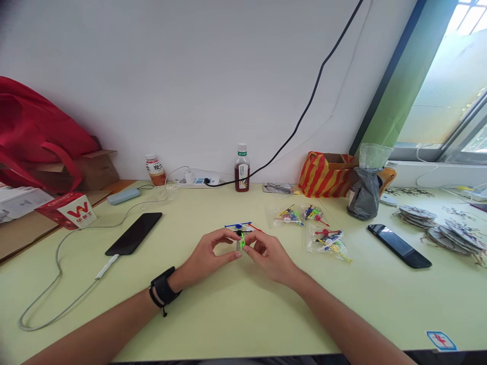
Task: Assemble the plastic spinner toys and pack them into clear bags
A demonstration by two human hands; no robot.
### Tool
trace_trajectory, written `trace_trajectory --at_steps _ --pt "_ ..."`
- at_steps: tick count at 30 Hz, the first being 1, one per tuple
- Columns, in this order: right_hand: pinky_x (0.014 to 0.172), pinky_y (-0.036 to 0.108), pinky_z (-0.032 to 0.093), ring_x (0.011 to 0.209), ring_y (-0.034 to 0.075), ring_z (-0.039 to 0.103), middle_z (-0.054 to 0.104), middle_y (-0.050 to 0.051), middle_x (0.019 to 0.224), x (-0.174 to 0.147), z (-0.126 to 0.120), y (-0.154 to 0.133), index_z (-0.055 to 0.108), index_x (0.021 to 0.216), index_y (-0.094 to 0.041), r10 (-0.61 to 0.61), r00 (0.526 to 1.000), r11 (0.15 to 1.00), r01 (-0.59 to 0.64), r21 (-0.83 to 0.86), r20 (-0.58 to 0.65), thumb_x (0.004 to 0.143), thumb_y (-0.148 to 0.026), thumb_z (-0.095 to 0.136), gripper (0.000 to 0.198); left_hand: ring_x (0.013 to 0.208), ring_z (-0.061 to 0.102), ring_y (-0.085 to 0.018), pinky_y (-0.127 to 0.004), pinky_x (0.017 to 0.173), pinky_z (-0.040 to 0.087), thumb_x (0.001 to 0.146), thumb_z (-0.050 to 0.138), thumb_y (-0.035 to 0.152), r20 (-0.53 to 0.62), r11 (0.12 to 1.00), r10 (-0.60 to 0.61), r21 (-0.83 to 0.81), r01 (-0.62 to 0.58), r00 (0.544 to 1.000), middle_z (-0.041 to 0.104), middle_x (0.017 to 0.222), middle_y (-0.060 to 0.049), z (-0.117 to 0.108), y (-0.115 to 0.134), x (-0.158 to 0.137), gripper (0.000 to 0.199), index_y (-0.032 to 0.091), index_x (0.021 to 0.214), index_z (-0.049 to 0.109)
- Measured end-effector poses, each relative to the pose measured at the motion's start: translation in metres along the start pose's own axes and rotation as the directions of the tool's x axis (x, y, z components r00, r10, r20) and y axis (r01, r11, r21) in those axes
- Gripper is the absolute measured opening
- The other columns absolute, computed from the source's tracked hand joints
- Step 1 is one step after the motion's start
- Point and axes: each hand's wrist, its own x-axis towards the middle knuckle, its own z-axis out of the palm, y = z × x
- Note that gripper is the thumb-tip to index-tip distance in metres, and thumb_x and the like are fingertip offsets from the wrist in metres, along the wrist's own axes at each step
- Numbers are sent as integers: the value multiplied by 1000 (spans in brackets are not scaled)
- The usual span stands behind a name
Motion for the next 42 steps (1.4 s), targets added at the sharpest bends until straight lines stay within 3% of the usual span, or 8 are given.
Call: trace_trajectory --at_steps 4,7,11,18,27,31,35,42 --pt "75 35 49 80 21 60 67 3 86 2 -7 8 65 103 -24 -139 980 966 102 -237 -145 100 -30 57 11 123 57 -28 -45 107 46 88 76 30 -93 925 78 377 -37 993 65 127 -6 -5 -5 -2 40 27 126 63" --pt "87 41 48 93 25 62 71 6 94 4 -13 18 68 104 -24 -244 965 901 187 -391 -99 100 -23 55 13 123 55 -30 -48 106 46 90 70 24 -145 853 10 517 68 989 60 132 -8 -10 -20 -1 45 27 132 58" --pt "89 42 48 95 25 62 73 5 97 6 -16 34 66 104 -24 -250 967 857 198 -476 -49 97 -16 56 15 118 58 -29 -46 102 49 92 62 21 -142 827 -64 547 133 988 57 132 -10 -14 -36 0 44 25 136 54" --pt "85 39 47 92 24 61 69 5 92 12 -26 37 62 87 -22 -222 965 838 116 -533 -138 90 -14 57 10 92 63 -21 -38 83 53 89 50 8 -122 843 1 534 65 993 59 123 -8 -16 -30 1 39 23 124 59" --pt "72 34 43 77 21 60 64 3 75 5 -49 17 64 74 -22 -59 998 732 56 -679 19 77 -14 61 9 84 63 -18 -34 80 52 98 58 31 -245 931 76 366 20 967 67 109 -8 -9 -15 7 16 20 99 71" --pt "68 32 43 76 21 62 69 3 79 2 -59 20 67 78 -22 28 995 775 37 -631 93 78 -12 60 12 77 59 -17 -29 69 49 96 64 40 -178 962 -57 254 102 982 66 85 -2 -6 -18 4 21 20 93 66" --pt "64 31 43 74 21 63 71 4 81 2 -62 22 68 79 -22 81 985 813 22 -582 151 83 -14 58 14 68 55 -12 -23 59 44 90 72 42 -88 983 -175 42 180 981 63 81 0 -2 -21 3 26 19 96 63" --pt "66 30 43 73 19 60 68 3 82 0 -48 14 65 81 -21 45 979 837 72 -542 201 84 -11 57 13 82 66 -16 -28 76 56 84 79 39 -25 971 -211 -122 206 977 70 95 -6 0 -21 5 30 16 100 68"
